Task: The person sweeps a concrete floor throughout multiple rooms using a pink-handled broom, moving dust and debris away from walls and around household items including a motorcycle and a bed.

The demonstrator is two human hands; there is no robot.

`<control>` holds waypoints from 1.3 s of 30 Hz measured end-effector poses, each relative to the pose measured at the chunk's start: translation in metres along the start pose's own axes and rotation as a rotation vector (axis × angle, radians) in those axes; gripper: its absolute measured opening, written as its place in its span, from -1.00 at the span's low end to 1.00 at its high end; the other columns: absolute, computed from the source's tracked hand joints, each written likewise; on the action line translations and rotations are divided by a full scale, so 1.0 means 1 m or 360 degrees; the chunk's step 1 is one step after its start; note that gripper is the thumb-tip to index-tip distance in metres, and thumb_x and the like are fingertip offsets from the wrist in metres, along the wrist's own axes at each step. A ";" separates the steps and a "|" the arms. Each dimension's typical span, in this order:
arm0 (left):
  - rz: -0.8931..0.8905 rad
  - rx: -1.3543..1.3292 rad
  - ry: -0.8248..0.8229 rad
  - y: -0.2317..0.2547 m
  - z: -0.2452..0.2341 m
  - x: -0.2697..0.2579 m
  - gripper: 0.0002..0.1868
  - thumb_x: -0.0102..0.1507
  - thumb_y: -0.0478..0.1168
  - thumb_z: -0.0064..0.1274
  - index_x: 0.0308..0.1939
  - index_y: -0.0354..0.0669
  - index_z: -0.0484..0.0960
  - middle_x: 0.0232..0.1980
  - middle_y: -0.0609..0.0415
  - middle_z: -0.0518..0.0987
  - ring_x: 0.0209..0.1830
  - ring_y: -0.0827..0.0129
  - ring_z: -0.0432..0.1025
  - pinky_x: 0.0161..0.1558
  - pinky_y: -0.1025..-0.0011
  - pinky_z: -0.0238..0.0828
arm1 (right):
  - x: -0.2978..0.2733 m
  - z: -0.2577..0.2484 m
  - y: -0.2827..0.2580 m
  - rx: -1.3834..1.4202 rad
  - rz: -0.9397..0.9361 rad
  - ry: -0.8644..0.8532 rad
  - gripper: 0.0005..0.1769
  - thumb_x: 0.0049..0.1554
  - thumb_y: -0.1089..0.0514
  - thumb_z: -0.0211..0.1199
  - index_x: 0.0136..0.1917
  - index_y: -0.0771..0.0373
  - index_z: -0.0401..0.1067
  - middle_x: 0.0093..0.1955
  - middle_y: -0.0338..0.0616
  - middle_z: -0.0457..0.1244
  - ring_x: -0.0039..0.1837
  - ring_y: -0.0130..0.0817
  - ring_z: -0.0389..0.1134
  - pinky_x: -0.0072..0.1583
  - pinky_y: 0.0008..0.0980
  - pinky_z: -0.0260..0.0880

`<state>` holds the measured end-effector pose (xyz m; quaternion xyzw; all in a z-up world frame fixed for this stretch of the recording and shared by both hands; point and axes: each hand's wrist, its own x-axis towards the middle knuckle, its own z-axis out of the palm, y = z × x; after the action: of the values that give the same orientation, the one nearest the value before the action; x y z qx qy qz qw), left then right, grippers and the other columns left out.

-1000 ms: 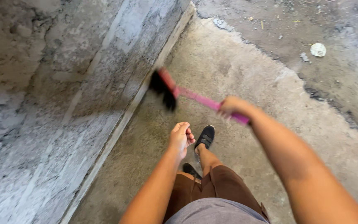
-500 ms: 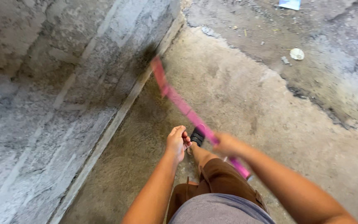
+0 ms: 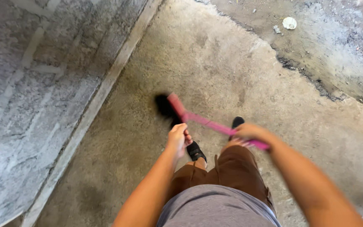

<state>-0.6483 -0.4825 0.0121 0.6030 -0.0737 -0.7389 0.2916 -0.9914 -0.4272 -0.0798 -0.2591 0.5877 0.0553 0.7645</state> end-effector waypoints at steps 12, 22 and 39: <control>-0.0004 -0.0173 -0.0052 -0.097 0.212 0.030 -0.88 0.35 -0.11 0.02 -0.13 -0.01 0.47 -0.41 0.24 0.42 -0.52 0.50 0.37 -0.42 0.37 0.43 | -0.130 -0.220 0.026 -0.0693 0.0149 0.1244 -0.69 0.08 0.14 0.26 0.06 0.34 0.52 -0.30 0.08 0.44 -0.28 -0.08 0.52 -0.19 -0.10 0.56; -0.0021 -0.0124 0.0089 -0.143 0.312 0.028 -0.88 0.36 -0.10 -0.02 -0.12 0.00 0.47 -0.41 0.21 0.42 -0.53 0.47 0.37 -0.47 0.39 0.40 | -0.098 -0.078 0.060 -0.0528 -0.0480 0.0105 -0.56 -0.01 0.07 0.41 0.17 0.07 0.54 -0.27 -0.18 0.39 -0.25 -0.38 0.43 -0.13 -0.34 0.47; 0.0206 -0.0465 -0.0002 -0.331 0.247 -0.110 -0.89 0.39 -0.12 -0.02 -0.09 -0.02 0.49 -0.40 0.23 0.43 -0.48 0.49 0.35 -0.37 0.39 0.44 | -0.284 -0.260 0.281 -0.0733 0.0300 0.1323 -0.69 0.17 0.06 0.29 0.06 0.33 0.57 -0.18 0.07 0.45 -0.26 -0.19 0.43 -0.16 -0.15 0.47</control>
<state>-0.9812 -0.2142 0.0172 0.5475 -0.0042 -0.7219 0.4231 -1.4129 -0.2428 0.0452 -0.3672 0.8369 0.1447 0.3793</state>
